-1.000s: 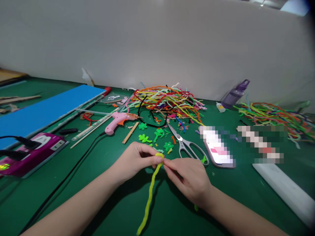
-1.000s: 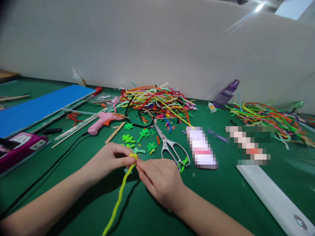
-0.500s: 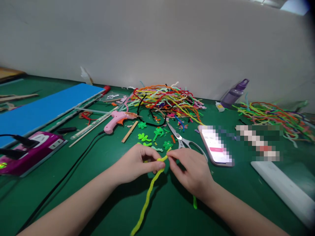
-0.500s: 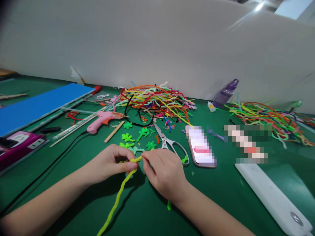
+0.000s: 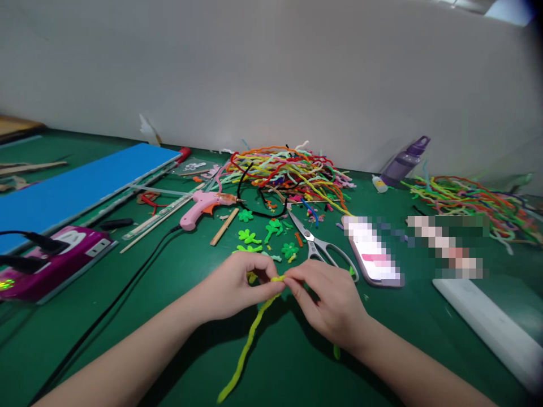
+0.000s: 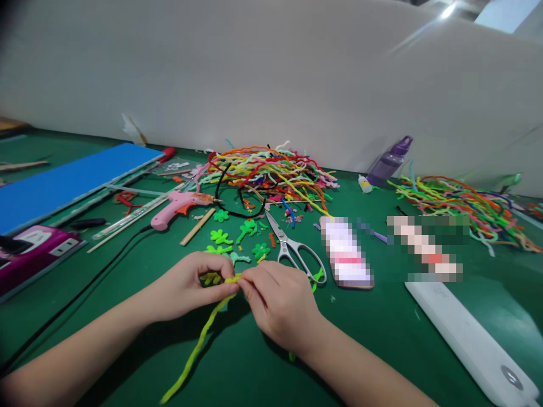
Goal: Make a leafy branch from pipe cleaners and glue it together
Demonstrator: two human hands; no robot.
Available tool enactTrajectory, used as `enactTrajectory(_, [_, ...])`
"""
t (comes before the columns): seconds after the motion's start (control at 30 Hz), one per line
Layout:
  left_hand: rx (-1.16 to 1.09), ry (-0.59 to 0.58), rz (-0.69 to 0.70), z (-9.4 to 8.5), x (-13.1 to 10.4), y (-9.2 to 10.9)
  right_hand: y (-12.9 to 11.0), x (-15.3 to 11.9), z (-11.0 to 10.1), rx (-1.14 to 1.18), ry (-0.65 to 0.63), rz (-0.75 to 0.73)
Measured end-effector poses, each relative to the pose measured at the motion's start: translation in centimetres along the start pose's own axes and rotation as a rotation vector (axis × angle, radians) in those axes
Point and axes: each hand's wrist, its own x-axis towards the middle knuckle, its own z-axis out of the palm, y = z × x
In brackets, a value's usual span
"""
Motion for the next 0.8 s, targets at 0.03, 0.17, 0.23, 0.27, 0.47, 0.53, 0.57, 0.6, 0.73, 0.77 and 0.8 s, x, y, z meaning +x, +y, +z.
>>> enactTrajectory(0.03, [0.042, 0.001, 0.016, 0.0, 0.0, 0.0, -0.1, 0.0, 0.0, 0.011, -0.022, 0.032])
enactTrajectory(0.17, [0.112, -0.006, 0.043, 0.0, 0.0, -0.1, -0.2, 0.2, -0.1, 0.095, -0.108, 0.155])
enactTrajectory(0.23, [0.098, 0.000, 0.042, 0.0, -0.1, 0.0, -0.2, 0.5, -0.4, 0.160, -0.133, 0.225])
enactTrajectory(0.27, [0.088, 0.009, 0.042, 0.0, -0.1, 0.1, -0.2, 0.6, -0.5, 0.198, -0.142, 0.271])
enactTrajectory(0.47, [0.013, 0.051, 0.038, -0.1, 0.0, 0.2, -0.3, 1.3, -1.0, 0.373, -0.200, 0.523])
enactTrajectory(0.53, [-0.019, 0.075, 0.018, -0.1, 0.1, 0.1, -0.3, 1.4, -1.0, 0.408, -0.202, 0.576])
enactTrajectory(0.57, [-0.031, 0.093, 0.008, 0.0, 0.1, 0.1, -0.3, 1.5, -1.0, 0.425, -0.199, 0.594])
enactTrajectory(0.6, [-0.038, 0.114, -0.003, 0.0, 0.1, 0.1, -0.3, 1.5, -1.0, 0.440, -0.194, 0.607])
enactTrajectory(0.73, [-0.012, 0.201, -0.013, 0.2, 0.1, 0.0, -0.3, 1.6, -0.9, 0.541, -0.178, 0.667])
enactTrajectory(0.77, [0.000, 0.217, -0.013, 0.3, 0.1, 0.0, -0.3, 1.6, -0.8, 0.574, -0.177, 0.689])
enactTrajectory(0.8, [0.007, 0.230, -0.011, 0.3, 0.1, 0.0, -0.4, 1.6, -0.8, 0.607, -0.179, 0.710])
